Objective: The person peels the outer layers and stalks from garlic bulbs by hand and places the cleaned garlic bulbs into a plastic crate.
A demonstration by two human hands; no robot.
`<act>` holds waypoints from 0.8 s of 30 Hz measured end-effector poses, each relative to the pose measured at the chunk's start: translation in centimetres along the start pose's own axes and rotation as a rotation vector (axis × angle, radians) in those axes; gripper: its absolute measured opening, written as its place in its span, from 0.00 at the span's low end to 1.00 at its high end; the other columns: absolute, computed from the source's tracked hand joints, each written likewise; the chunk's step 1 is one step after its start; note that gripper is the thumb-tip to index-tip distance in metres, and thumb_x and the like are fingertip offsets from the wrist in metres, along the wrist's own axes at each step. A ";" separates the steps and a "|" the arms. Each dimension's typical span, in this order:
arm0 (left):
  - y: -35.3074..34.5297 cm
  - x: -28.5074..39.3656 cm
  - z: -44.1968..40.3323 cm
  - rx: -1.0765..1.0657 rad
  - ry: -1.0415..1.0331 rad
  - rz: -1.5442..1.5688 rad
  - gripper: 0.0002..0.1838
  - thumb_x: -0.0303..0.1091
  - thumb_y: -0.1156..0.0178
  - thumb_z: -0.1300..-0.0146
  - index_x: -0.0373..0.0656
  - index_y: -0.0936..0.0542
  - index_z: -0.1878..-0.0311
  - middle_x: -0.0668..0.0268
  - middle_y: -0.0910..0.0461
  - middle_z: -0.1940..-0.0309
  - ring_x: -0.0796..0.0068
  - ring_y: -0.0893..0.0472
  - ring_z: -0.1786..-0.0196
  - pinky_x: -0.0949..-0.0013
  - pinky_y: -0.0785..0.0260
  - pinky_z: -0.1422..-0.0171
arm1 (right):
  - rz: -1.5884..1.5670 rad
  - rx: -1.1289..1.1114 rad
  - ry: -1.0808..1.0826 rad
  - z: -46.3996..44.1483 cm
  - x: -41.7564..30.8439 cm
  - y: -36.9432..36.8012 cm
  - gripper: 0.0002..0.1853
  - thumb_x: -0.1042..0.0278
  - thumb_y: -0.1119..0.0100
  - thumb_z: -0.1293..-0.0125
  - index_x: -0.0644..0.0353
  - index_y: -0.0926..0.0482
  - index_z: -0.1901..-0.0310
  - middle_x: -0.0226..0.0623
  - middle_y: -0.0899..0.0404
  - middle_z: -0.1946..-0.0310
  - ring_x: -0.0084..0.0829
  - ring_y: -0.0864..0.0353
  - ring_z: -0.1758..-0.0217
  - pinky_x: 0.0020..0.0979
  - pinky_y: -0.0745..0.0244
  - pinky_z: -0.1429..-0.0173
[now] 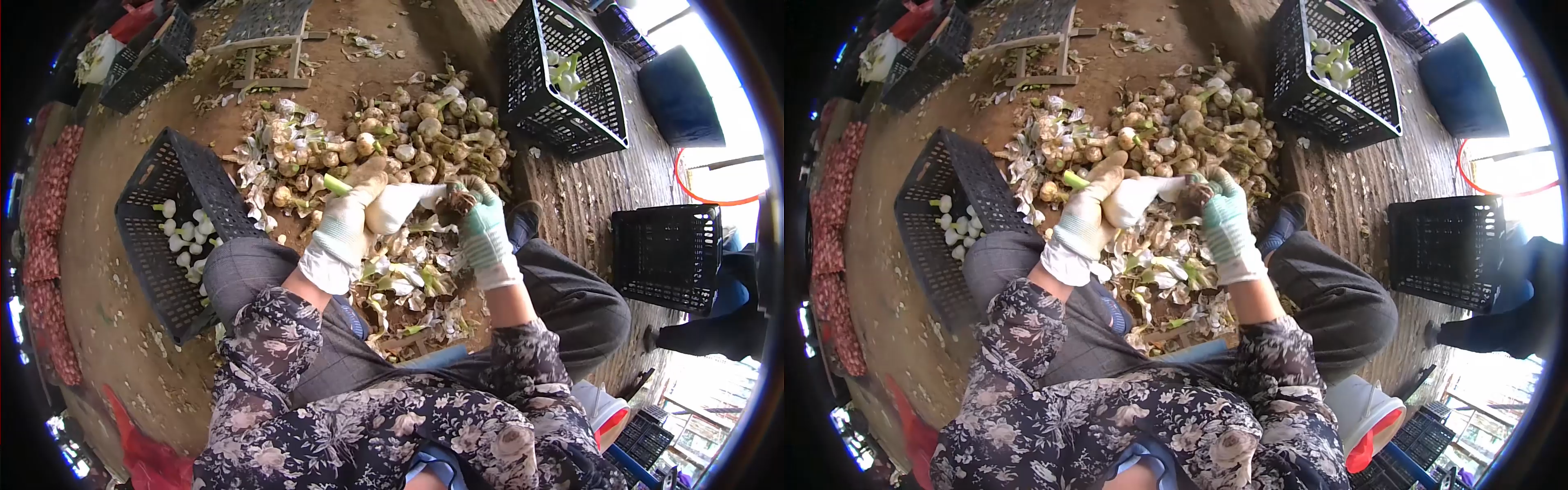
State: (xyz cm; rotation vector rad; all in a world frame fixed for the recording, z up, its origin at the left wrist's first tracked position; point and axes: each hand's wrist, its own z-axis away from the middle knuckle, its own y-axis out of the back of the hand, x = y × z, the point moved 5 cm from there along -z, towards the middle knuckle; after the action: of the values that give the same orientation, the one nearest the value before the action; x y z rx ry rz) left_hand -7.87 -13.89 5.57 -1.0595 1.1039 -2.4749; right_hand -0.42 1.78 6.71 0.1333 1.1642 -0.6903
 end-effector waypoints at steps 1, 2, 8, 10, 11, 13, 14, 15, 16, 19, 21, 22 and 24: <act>-0.3 0.1 -0.1 0.014 0.040 0.012 0.14 0.28 0.53 0.36 0.40 0.28 0.47 0.61 0.23 0.62 0.67 0.22 0.59 0.67 0.25 0.58 | -0.361 -0.041 -0.089 -2.9 4.1 1.9 0.12 0.69 0.46 0.38 0.65 0.30 0.55 0.36 0.24 0.71 0.25 0.24 0.74 0.23 0.24 0.73; -0.8 0.4 -0.2 -0.048 0.015 -0.007 0.15 0.28 0.53 0.37 0.40 0.29 0.47 0.61 0.23 0.62 0.67 0.22 0.58 0.67 0.26 0.58 | -0.212 0.121 -0.335 -2.5 4.8 2.7 0.14 0.68 0.43 0.40 0.63 0.29 0.55 0.41 0.23 0.63 0.32 0.22 0.66 0.30 0.24 0.62; -1.9 1.0 0.6 0.000 -0.140 -0.207 0.14 0.30 0.47 0.39 0.37 0.28 0.50 0.63 0.24 0.65 0.71 0.22 0.64 0.72 0.27 0.63 | -0.011 -0.246 -0.026 2.5 -0.4 -4.0 0.21 0.78 0.38 0.47 0.63 0.30 0.50 0.33 0.26 0.63 0.21 0.26 0.66 0.21 0.27 0.65; -0.8 0.4 0.2 0.019 -0.031 -0.146 0.13 0.32 0.48 0.37 0.38 0.28 0.52 0.63 0.24 0.66 0.73 0.22 0.65 0.73 0.27 0.64 | 0.240 -0.201 0.140 3.5 -1.3 -5.2 0.12 0.80 0.38 0.48 0.64 0.27 0.61 0.30 0.25 0.67 0.20 0.26 0.67 0.21 0.28 0.65; -0.1 0.0 0.0 0.059 0.028 -0.106 0.12 0.33 0.48 0.37 0.38 0.27 0.52 0.63 0.24 0.66 0.73 0.22 0.66 0.74 0.27 0.65 | 0.410 -0.210 0.359 3.9 -1.4 -5.7 0.09 0.81 0.38 0.48 0.64 0.26 0.65 0.30 0.24 0.70 0.19 0.26 0.67 0.21 0.28 0.65; 0.0 -0.3 -0.2 0.086 0.080 0.030 0.10 0.33 0.51 0.35 0.39 0.27 0.54 0.62 0.24 0.67 0.72 0.22 0.69 0.73 0.27 0.66 | 0.281 -0.196 0.357 3.5 -1.1 -5.4 0.06 0.82 0.42 0.46 0.64 0.25 0.66 0.33 0.23 0.72 0.19 0.25 0.69 0.21 0.29 0.69; 0.1 0.0 -0.1 0.125 0.004 0.008 0.11 0.34 0.54 0.34 0.40 0.27 0.53 0.63 0.24 0.68 0.71 0.23 0.70 0.72 0.27 0.67 | 0.174 -0.147 0.204 3.1 -1.1 -4.4 0.06 0.83 0.43 0.46 0.64 0.25 0.66 0.34 0.23 0.72 0.19 0.25 0.69 0.20 0.29 0.70; -0.4 0.2 0.2 0.105 0.008 -0.006 0.12 0.34 0.55 0.34 0.40 0.27 0.53 0.63 0.25 0.68 0.72 0.23 0.70 0.72 0.27 0.67 | -0.021 -0.050 0.112 1.2 -0.1 -2.5 0.05 0.82 0.45 0.44 0.63 0.25 0.67 0.35 0.22 0.73 0.19 0.25 0.72 0.21 0.30 0.73; -0.8 0.4 0.2 0.082 0.010 -0.018 0.13 0.35 0.56 0.33 0.40 0.27 0.53 0.64 0.25 0.69 0.72 0.23 0.70 0.72 0.27 0.67 | 0.291 0.075 0.144 -0.8 2.2 0.5 0.06 0.80 0.44 0.44 0.61 0.23 0.64 0.36 0.21 0.72 0.20 0.26 0.74 0.20 0.30 0.74; -0.3 0.2 -0.5 -0.002 -0.030 0.058 0.15 0.40 0.53 0.34 0.41 0.26 0.52 0.68 0.25 0.72 0.76 0.24 0.72 0.73 0.28 0.70 | 0.541 -0.026 -0.075 -1.1 3.3 2.3 0.13 0.74 0.43 0.41 0.63 0.26 0.54 0.35 0.22 0.69 0.19 0.27 0.73 0.19 0.31 0.73; 0.1 0.1 -0.6 -0.025 -0.027 0.045 0.14 0.40 0.55 0.33 0.42 0.27 0.52 0.66 0.24 0.70 0.73 0.22 0.69 0.72 0.26 0.67 | 0.075 -0.137 -0.102 -0.2 2.8 0.6 0.16 0.71 0.43 0.40 0.62 0.29 0.50 0.36 0.22 0.66 0.18 0.27 0.73 0.19 0.32 0.73; -0.5 0.3 -0.2 -0.019 -0.017 0.020 0.15 0.42 0.54 0.33 0.43 0.27 0.53 0.67 0.23 0.70 0.73 0.22 0.69 0.71 0.26 0.67 | 0.185 -0.198 0.055 1.0 0.9 -1.1 0.19 0.70 0.43 0.41 0.61 0.31 0.48 0.38 0.23 0.63 0.19 0.26 0.72 0.20 0.31 0.71; 1.5 -0.1 -1.4 0.059 -0.033 -0.421 0.20 0.49 0.55 0.34 0.43 0.27 0.52 0.66 0.22 0.65 0.71 0.21 0.68 0.69 0.25 0.65 | 0.379 -0.320 0.060 2.9 -1.6 -3.9 0.23 0.71 0.39 0.46 0.59 0.31 0.47 0.39 0.23 0.62 0.27 0.25 0.69 0.27 0.27 0.64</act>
State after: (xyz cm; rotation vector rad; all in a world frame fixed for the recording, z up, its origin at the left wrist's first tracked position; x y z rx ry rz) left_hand -8.88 -14.09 3.83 -1.4335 0.8620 -2.7695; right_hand -0.64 -1.92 10.31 0.1005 1.2490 -0.1633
